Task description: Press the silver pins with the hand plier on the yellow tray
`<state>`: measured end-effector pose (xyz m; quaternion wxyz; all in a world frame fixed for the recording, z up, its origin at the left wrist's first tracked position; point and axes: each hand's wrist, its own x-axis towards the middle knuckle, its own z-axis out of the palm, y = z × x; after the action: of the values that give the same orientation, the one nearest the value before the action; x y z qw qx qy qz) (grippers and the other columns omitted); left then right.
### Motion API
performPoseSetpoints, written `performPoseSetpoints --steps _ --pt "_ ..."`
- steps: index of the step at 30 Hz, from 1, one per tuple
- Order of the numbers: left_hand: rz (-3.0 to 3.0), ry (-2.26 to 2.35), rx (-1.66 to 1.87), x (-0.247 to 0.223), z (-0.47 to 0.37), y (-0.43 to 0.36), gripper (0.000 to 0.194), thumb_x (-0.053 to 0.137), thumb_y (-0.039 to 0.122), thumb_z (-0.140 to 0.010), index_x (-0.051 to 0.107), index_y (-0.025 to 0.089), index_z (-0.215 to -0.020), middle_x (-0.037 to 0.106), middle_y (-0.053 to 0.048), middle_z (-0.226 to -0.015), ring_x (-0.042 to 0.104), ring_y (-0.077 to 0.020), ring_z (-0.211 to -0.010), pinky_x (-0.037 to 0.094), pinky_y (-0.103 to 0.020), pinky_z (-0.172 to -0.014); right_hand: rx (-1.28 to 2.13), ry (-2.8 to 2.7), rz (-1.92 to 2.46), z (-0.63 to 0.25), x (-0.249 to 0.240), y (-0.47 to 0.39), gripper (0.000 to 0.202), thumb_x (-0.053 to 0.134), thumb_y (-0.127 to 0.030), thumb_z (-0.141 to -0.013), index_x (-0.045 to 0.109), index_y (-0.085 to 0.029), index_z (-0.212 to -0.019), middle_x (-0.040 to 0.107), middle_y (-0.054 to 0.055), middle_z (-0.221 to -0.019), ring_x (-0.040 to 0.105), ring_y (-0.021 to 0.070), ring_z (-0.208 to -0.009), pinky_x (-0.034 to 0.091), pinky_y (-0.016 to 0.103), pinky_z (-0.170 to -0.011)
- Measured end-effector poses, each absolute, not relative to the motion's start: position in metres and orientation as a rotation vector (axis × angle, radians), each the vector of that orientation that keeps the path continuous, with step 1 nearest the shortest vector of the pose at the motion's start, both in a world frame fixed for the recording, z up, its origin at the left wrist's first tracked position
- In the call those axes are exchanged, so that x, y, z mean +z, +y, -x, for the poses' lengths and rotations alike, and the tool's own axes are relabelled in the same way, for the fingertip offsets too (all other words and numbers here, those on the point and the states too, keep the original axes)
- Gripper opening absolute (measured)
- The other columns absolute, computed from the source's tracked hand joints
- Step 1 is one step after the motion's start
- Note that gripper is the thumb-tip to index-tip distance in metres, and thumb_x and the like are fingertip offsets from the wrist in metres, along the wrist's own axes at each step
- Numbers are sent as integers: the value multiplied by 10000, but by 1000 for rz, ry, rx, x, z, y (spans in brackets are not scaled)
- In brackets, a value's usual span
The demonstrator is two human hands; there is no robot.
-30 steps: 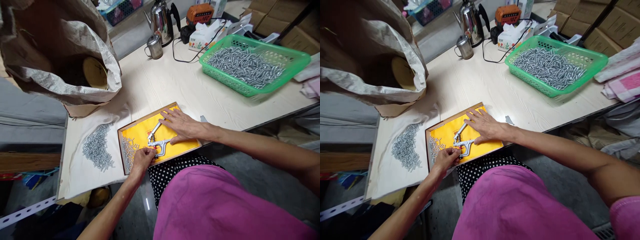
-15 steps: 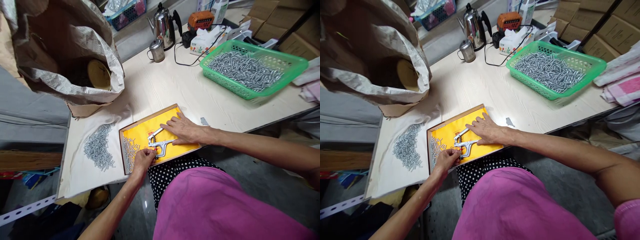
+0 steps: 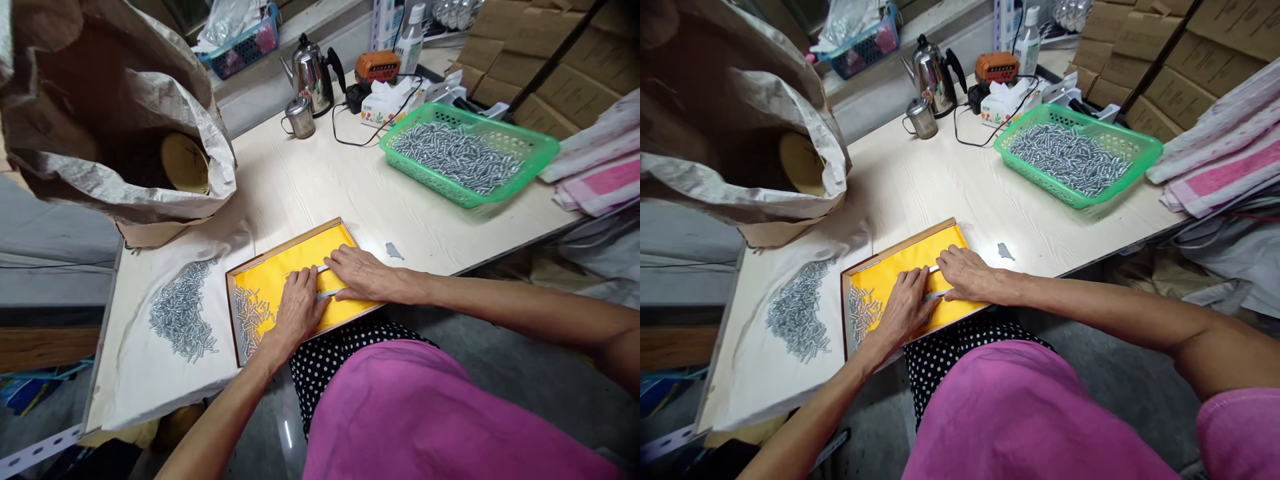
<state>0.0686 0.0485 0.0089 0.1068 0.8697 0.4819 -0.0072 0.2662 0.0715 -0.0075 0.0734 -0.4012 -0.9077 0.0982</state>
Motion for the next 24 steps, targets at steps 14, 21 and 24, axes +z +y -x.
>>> performPoseSetpoints --steps 14,21,24 --pt "-2438 1609 298 9 -57 41 409 671 349 -882 594 165 -1239 618 -136 -1197 554 -277 -1095 479 -413 -935 271 -2606 1108 -267 -26 62 450 666 -354 -890 558 -91 -1239 580 203 -1258 492 316 -1172 457 452 -905" --pt "-1926 2072 -25 38 -32 18 411 630 526 -862 667 178 -646 634 -57 -756 589 -206 -742 355 -285 -615 372 -2539 1068 -276 -22 46 307 690 -312 -875 622 -135 -1116 603 131 -1165 489 269 -1091 419 404 -930" --pt "-1707 2015 -215 34 -38 17 381 667 524 -809 663 192 -622 610 -16 -630 547 -170 -614 276 -276 -562 342 -2563 1116 -269 -22 40 118 628 -265 -919 648 -159 -969 629 90 -1023 494 234 -962 393 357 -823"
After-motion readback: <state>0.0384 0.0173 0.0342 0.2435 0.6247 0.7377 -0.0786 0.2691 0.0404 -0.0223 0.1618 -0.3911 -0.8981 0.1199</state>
